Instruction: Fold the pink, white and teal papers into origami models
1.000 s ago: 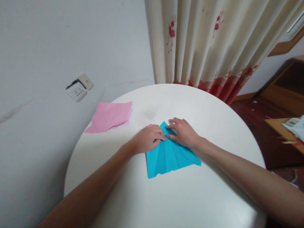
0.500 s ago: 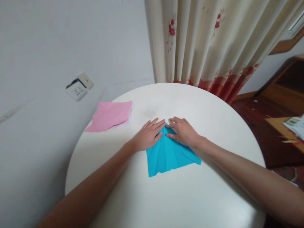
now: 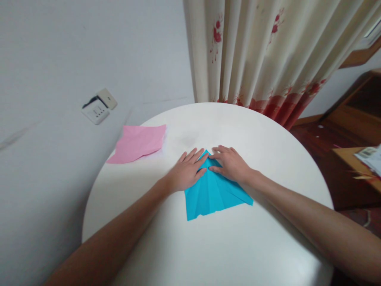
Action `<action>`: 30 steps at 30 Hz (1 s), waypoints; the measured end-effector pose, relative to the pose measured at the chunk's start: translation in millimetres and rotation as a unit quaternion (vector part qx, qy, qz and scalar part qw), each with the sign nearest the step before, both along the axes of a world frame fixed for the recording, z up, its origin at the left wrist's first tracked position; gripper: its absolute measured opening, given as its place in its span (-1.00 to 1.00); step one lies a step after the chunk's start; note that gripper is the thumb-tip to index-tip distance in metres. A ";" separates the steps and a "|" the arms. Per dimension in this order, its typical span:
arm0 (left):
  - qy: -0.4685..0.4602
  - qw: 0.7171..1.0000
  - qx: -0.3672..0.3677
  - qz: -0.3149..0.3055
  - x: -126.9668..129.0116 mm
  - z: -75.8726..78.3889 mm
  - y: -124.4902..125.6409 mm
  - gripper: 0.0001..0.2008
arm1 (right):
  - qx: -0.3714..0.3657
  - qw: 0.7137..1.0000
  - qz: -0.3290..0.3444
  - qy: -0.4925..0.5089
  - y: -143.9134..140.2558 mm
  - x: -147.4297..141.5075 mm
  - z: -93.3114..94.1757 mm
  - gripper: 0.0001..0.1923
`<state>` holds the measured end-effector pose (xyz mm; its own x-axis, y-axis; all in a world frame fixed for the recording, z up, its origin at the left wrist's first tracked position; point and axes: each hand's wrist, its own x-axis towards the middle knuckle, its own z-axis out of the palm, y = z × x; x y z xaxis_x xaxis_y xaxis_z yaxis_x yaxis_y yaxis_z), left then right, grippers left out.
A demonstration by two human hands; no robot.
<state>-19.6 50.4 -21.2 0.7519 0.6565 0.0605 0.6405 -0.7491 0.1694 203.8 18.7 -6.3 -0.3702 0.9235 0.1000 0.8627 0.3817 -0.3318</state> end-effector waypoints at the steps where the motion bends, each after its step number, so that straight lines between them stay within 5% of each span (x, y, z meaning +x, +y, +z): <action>1: 0.000 1.000 0.002 0.002 0.7 0.4 -2.0 -0.44 | 0.000 1.000 0.000 0.000 0.2 -0.1 0.0 -0.52; 18: 0.079 0.997 0.004 0.000 1.8 15.7 -17.3 -0.49 | -0.004 1.000 -0.004 0.000 0.7 0.0 0.2 -0.52; 30: 0.009 0.999 -0.003 0.031 14.0 -3.8 -3.1 -0.45 | 0.006 1.000 -0.003 -0.001 0.9 -0.3 -2.3 -0.52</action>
<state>-5.7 47.3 -25.0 0.7113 0.7016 0.0428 0.6879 -0.7074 0.1623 203.5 19.5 -8.7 -0.3651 0.9245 0.1098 0.8658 0.3805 -0.3251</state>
